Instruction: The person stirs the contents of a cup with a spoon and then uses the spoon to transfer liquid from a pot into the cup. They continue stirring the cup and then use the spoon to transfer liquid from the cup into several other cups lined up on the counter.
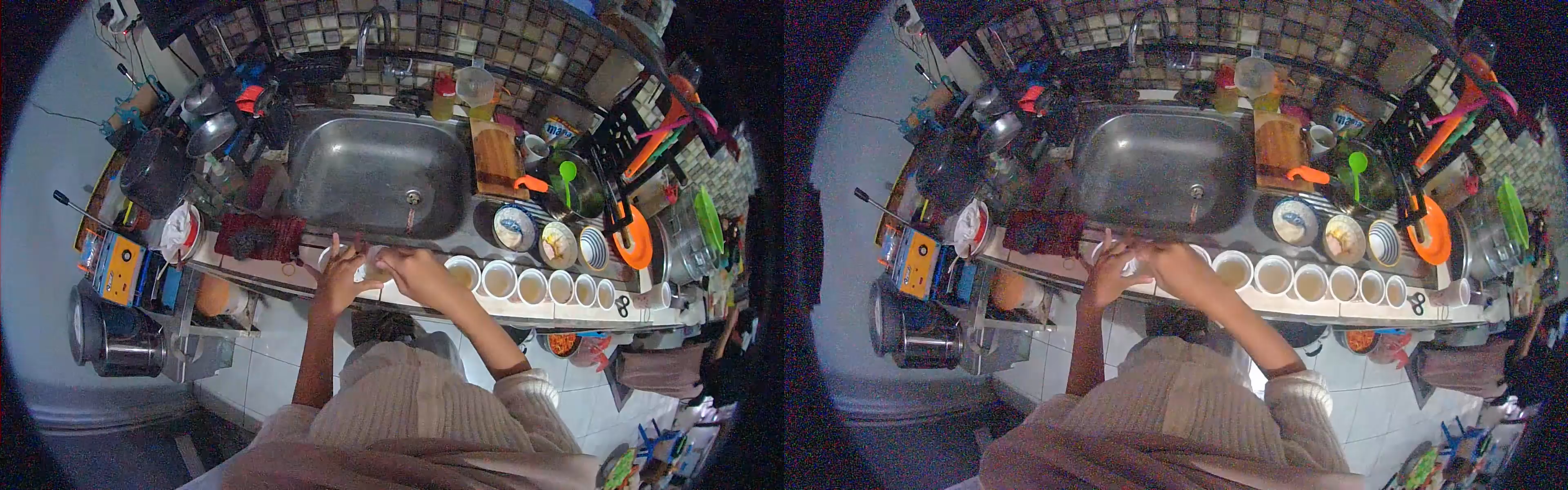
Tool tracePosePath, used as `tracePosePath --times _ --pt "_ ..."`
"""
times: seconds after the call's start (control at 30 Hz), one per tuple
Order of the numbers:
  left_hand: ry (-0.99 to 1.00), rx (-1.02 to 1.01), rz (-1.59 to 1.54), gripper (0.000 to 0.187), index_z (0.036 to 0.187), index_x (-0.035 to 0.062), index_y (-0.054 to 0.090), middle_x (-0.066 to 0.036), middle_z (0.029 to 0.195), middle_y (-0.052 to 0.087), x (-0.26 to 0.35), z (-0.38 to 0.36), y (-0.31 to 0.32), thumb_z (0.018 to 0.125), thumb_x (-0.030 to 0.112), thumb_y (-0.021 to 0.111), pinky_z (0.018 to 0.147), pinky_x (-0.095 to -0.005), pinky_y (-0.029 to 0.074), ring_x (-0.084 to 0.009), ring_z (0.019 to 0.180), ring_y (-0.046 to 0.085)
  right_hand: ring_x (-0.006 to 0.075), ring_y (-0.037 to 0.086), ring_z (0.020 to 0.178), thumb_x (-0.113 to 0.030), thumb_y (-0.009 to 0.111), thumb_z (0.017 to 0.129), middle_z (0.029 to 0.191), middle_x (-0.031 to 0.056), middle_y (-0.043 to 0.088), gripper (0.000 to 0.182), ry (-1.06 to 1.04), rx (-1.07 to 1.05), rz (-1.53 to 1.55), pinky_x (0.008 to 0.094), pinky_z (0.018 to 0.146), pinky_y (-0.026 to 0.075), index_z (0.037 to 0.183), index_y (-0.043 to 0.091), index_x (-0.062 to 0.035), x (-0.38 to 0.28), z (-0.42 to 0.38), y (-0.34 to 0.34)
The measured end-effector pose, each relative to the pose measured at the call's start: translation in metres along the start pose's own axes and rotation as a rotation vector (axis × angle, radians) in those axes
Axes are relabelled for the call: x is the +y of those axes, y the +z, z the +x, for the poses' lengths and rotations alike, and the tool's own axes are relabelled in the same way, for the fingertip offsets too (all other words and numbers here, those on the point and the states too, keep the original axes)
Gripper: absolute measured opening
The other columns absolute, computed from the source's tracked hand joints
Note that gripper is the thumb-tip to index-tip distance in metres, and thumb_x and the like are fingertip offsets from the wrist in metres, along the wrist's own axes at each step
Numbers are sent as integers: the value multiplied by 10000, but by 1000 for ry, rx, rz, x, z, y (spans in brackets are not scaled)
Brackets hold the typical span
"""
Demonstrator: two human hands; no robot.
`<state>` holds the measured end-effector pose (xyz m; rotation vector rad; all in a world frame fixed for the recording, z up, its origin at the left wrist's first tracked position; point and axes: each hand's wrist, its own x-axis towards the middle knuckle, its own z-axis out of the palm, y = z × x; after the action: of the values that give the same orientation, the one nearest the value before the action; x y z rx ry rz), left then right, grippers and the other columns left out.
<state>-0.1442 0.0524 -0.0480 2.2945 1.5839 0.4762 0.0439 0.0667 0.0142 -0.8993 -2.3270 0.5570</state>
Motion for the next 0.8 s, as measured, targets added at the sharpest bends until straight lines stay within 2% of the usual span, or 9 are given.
tracePosePath --times 0.07,0.1,0.17,0.2,0.27,0.3,0.37,0.57,0.8 --pt "-158 -56 65 767 1223 124 449 -47 1362 308 11 -1 -6 599 514 666 930 -672 131 -341 1293 131 365 567 686 -84 524 788 746 199 572 125 29 -12 -43 417 603 446 881 533 -2 8 -3 -5" --pt "-157 -57 66 767 1223 124 449 -47 1362 308 12 -2 -8 599 514 666 930 -672 131 -341 1293 131 365 567 686 -84 524 788 746 199 572 125 29 -11 -43 417 603 446 881 533 -2 9 -1 -5" --pt "-94 -15 24 746 1179 53 490 -126 1329 345 12 -1 -11 616 510 668 1021 -460 188 -334 1295 132 358 574 692 -110 536 795 764 197 579 148 27 127 46 398 616 456 896 542 -3 11 3 -4" --pt "-91 -16 26 746 1179 53 490 -126 1329 345 10 -1 -9 616 510 668 1021 -460 188 -334 1295 132 358 574 692 -110 536 795 764 197 579 148 29 130 46 398 616 456 896 542 -3 11 1 -4" --pt "-134 -68 41 775 1246 177 430 -25 1374 285 3 -1 -3 603 555 638 846 -757 62 -290 1308 103 340 585 711 -112 537 800 791 180 592 146 -51 37 20 376 630 467 901 553 -8 8 -3 -5" --pt "-133 -71 42 775 1246 177 430 -25 1374 285 8 -1 -9 603 555 638 846 -757 62 -290 1308 103 340 585 711 -112 537 800 791 180 592 146 -49 39 21 376 630 467 901 553 -8 7 -6 -8" --pt "-141 -81 -31 785 1223 58 447 -130 1342 322 19 -1 -21 597 453 707 1021 -454 196 -336 1298 110 327 588 725 -111 537 806 831 161 604 139 -52 67 49 363 643 473 891 566 -4 6 -16 -19" --pt "-78 -34 -51 822 1243 63 421 -114 1351 311 11 0 -15 571 417 734 1028 -442 194 -338 1298 99 210 607 658 -46 524 809 807 117 623 85 13 299 108 277 599 477 840 583 8 -10 -39 -60" --pt "-59 -2 -25 851 1249 48 408 -107 1354 309 32 2 -30 554 404 747 1023 -447 206 -325 1300 105 248 604 663 -63 563 780 787 133 614 72 283 463 114 305 595 468 814 583 -3 -13 -75 -79"
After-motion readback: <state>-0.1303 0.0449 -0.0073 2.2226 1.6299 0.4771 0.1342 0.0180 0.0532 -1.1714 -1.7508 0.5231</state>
